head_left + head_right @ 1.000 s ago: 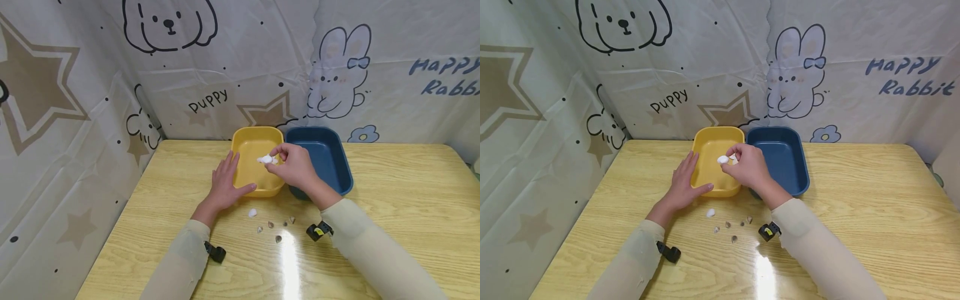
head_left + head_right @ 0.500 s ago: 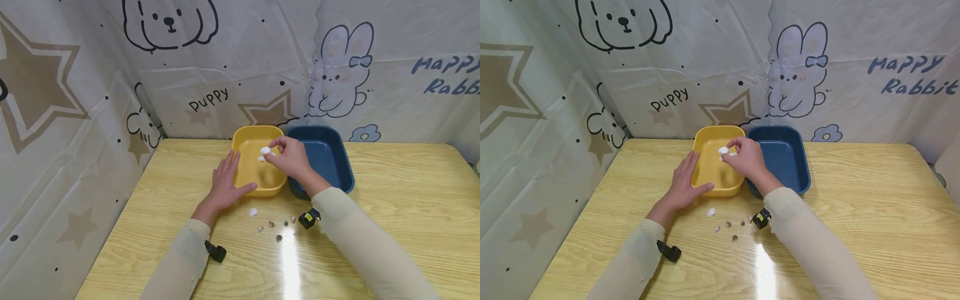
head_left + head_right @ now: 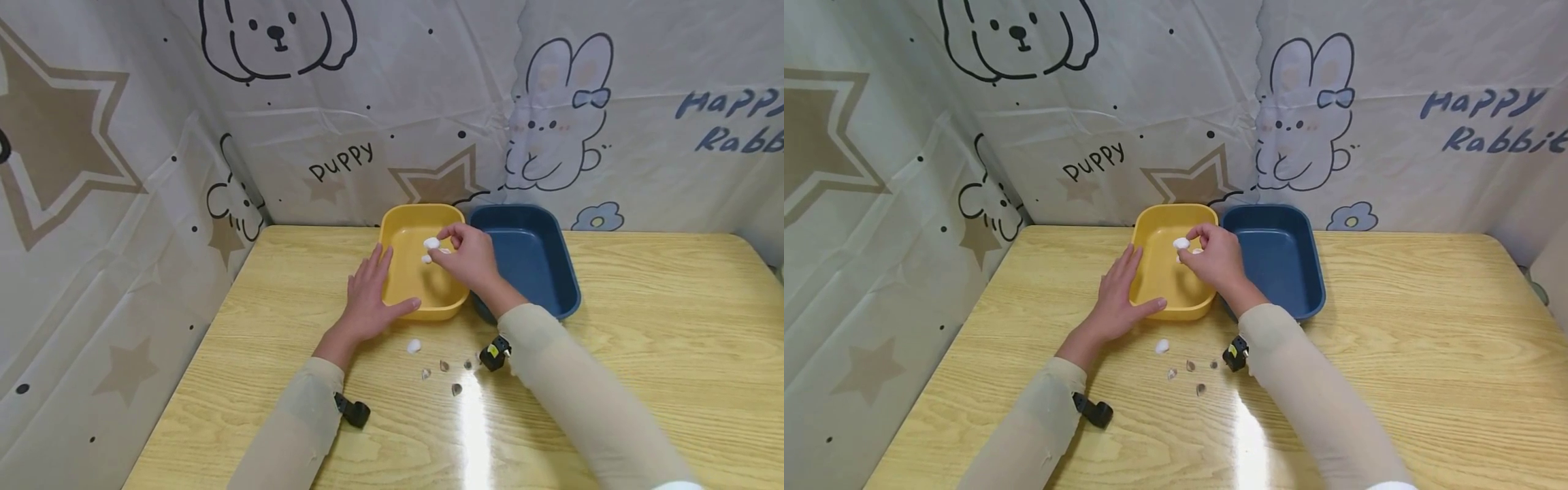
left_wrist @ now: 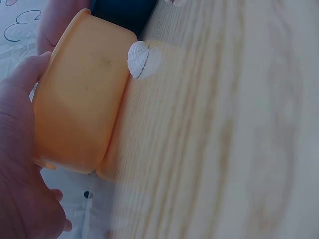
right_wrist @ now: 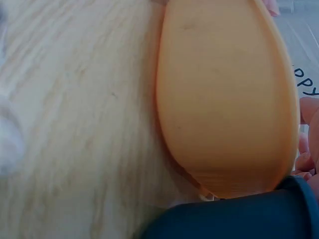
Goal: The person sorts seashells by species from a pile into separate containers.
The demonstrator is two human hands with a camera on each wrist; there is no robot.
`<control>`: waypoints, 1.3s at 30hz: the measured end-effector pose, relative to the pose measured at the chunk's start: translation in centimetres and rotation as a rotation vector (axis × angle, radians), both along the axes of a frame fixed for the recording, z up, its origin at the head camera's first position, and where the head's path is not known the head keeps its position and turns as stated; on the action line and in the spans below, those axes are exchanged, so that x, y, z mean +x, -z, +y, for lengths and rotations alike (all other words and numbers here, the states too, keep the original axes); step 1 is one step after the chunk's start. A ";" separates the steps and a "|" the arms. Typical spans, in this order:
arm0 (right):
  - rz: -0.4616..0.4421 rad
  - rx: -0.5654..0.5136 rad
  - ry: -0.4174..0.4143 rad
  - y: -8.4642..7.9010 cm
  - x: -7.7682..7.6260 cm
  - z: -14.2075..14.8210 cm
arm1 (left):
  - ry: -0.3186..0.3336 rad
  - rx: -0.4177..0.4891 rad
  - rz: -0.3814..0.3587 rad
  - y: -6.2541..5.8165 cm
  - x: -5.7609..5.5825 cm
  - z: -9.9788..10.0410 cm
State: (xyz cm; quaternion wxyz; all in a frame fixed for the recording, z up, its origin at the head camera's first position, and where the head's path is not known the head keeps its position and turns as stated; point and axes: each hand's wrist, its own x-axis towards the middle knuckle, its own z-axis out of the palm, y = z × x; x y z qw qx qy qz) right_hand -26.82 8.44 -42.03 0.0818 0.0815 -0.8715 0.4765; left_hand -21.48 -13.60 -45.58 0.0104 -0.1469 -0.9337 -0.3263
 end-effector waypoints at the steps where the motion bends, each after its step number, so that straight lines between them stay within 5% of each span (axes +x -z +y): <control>1: 0.004 -0.001 0.007 0.1 0.0 0.0 | 0.001 -0.001 0.000 0.0 0.0 0.0; 30: 0.057 0.000 0.059 1.2 0.0 -0.4 | 0.003 -0.005 -0.006 -0.3 0.2 0.1; 39: 0.053 -0.107 0.060 0.8 0.1 -0.1 | 0.006 -0.005 0.004 -0.2 0.2 0.0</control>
